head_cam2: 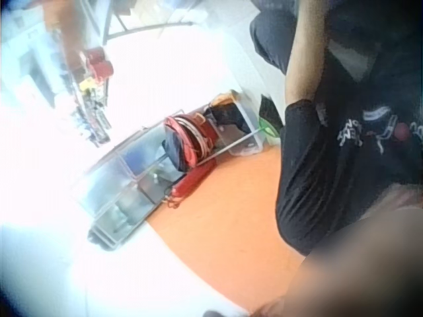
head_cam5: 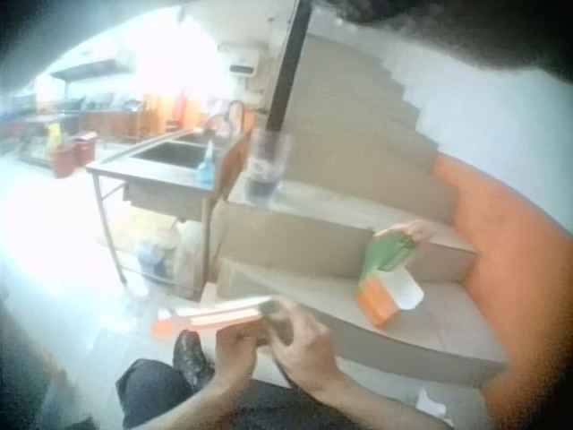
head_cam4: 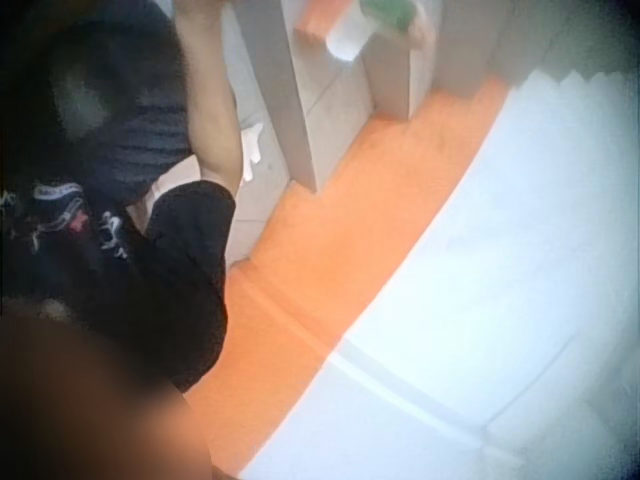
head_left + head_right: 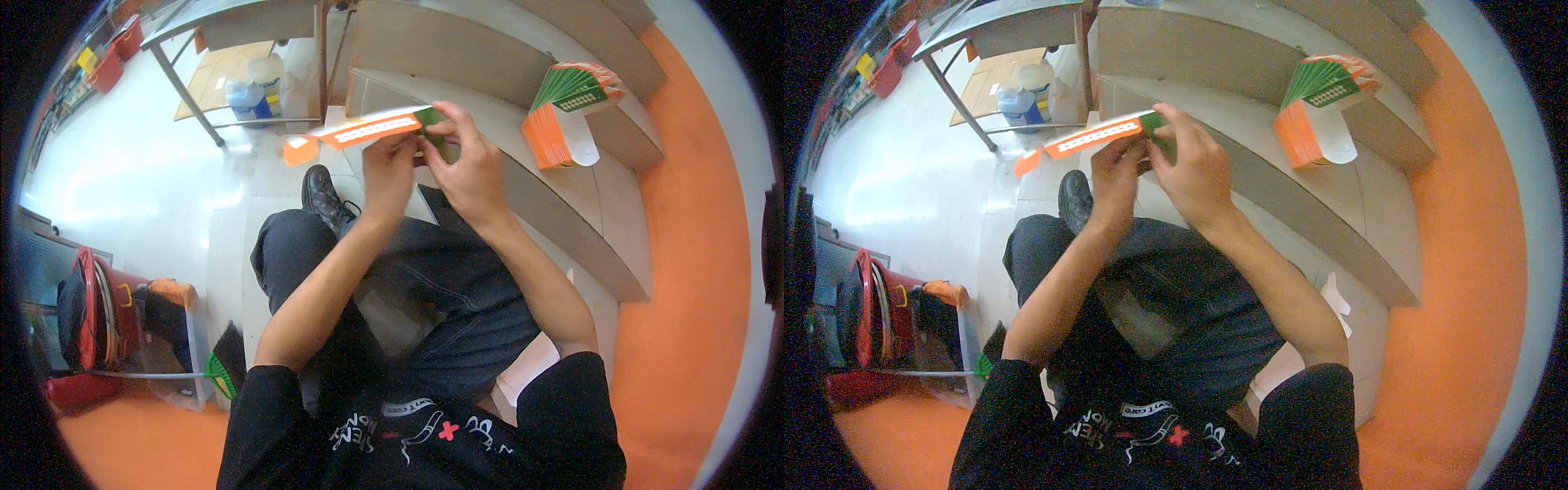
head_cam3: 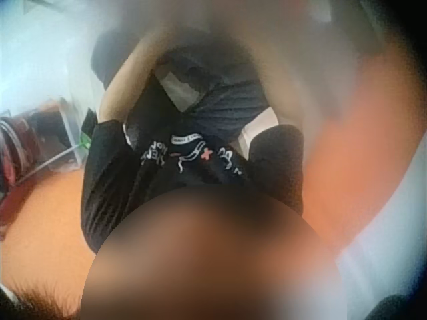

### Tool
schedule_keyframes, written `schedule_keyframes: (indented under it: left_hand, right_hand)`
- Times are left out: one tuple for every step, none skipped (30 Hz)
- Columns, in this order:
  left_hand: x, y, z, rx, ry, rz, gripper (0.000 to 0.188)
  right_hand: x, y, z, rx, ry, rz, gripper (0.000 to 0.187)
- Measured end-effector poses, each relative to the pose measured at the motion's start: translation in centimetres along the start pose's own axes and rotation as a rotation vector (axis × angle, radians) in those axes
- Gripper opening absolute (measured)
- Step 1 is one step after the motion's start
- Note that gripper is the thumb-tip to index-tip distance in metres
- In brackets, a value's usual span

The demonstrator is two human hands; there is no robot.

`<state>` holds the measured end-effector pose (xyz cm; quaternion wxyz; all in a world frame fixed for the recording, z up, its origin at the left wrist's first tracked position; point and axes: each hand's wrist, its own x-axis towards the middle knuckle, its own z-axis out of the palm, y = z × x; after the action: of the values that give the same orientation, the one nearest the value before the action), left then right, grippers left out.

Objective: The person sits on the floor and folds flat paperboard pieces into small takeout-style boxes. They fold the sides, tuck flaps, and secure the boxes, then stack the finished units on the floor beside them.

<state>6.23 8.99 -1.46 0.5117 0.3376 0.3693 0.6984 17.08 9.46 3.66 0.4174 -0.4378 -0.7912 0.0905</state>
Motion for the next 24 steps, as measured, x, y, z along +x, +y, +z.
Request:
schedule_keyframes:
  left_hand:
    - [0.0,0.4,-0.2,-0.084,-0.008,0.031,0.019]
    - [0.1,0.9,-0.5,-0.152,-0.011,-0.003,0.02]
    - [0.1,1.4,-0.7,-0.238,-0.034,0.011,0.02]
    - [0.1,1.7,-1.0,-0.084,-0.063,0.059,0.021]
    - [0.0,2.1,-1.3,-0.016,-0.045,0.018,0.021]
    - [-0.1,2.3,-1.5,0.03,-0.046,0.025,0.021]
    - [-0.2,2.5,-1.8,0.085,-0.04,0.016,0.021]
    - [-0.3,2.7,-2.1,0.089,-0.06,0.048,0.021]
    - [-0.5,2.8,-2.3,0.101,-0.075,0.056,0.02]
    - [-0.6,3.0,-2.5,0.117,-0.092,0.056,0.019]
    - [-0.7,3.1,-2.7,0.116,-0.118,0.084,0.018]
    - [-0.8,3.2,-2.8,0.192,-0.097,0.061,0.017]
    - [-1.0,3.2,-2.8,0.223,-0.118,0.055,0.017]
    - [-1.1,3.2,-2.8,0.254,-0.137,0.057,0.017]
    - [-1.2,3.2,-2.8,0.286,-0.136,0.057,0.016]
    - [-1.4,2.9,-2.6,0.239,-0.171,0.059,0.016]
    - [-1.5,2.8,-2.5,0.339,-0.195,0.099,0.015]
    - [-1.5,2.5,-2.2,0.4,-0.235,0.134,0.015]
    - [-1.5,2.2,-2.0,0.458,-0.275,0.167,0.016]
    - [-1.5,2.0,-1.8,0.555,-0.319,0.263,0.017]
    - [-1.5,1.7,-1.6,0.648,-0.361,0.357,0.017]
    - [-1.5,1.5,-1.4,0.74,-0.407,0.453,0.018]
    - [-1.5,1.4,-1.2,0.776,-0.459,0.474,0.019]
    - [-1.5,1.2,-1.0,0.812,-0.518,0.496,0.019]
  right_hand:
    - [0.0,-0.1,-0.1,-0.004,0.009,-0.039,0.046]
    - [0.1,-0.3,-0.1,-0.001,0.015,-0.065,0.047]
    - [0.1,-0.4,-0.2,0.002,0.021,-0.091,0.047]
    - [0.1,-0.5,-0.4,0.031,-0.012,-0.094,0.045]
    - [0.1,-0.5,-0.5,0.041,0.006,-0.097,0.044]
    - [0.1,-0.5,-0.7,0.053,0.023,-0.099,0.043]
    - [0.1,-0.5,-0.9,0.068,0.044,-0.114,0.041]
    - [0.2,-0.3,-1.1,0.077,0.06,-0.098,0.038]
    - [0.4,0.0,-1.2,0.091,0.078,-0.092,0.036]
    - [0.5,0.2,-1.4,0.116,0.097,-0.099,0.034]
    - [0.6,0.4,-1.5,0.12,0.076,-0.087,0.032]
    - [0.7,0.6,-1.6,0.135,0.057,-0.088,0.032]
    - [0.6,0.7,-1.6,0.153,0.046,-0.08,0.031]
    - [0.5,0.7,-1.5,0.155,0.008,-0.081,0.032]
    - [0.3,0.6,-1.3,0.159,-0.021,-0.078,0.033]
    - [0.1,0.5,-1.0,0.145,-0.086,-0.027,0.035]
    - [-0.1,0.4,-0.9,0.161,-0.068,-0.074,0.036]
    - [-0.2,0.4,-0.9,0.16,-0.087,-0.072,0.038]
    - [-0.2,0.4,-0.9,0.163,-0.103,-0.084,0.04]
    - [-0.2,0.5,-1.1,0.163,-0.125,-0.059,0.044]
    - [-0.2,0.6,-1.4,0.14,-0.121,-0.063,0.045]
    - [-0.2,0.8,-1.7,0.116,-0.119,-0.068,0.045]
    - [-0.1,1.0,-2.0,0.091,-0.119,-0.077,0.046]
    - [0.1,1.3,-2.5,0.118,-0.175,0.005,0.045]
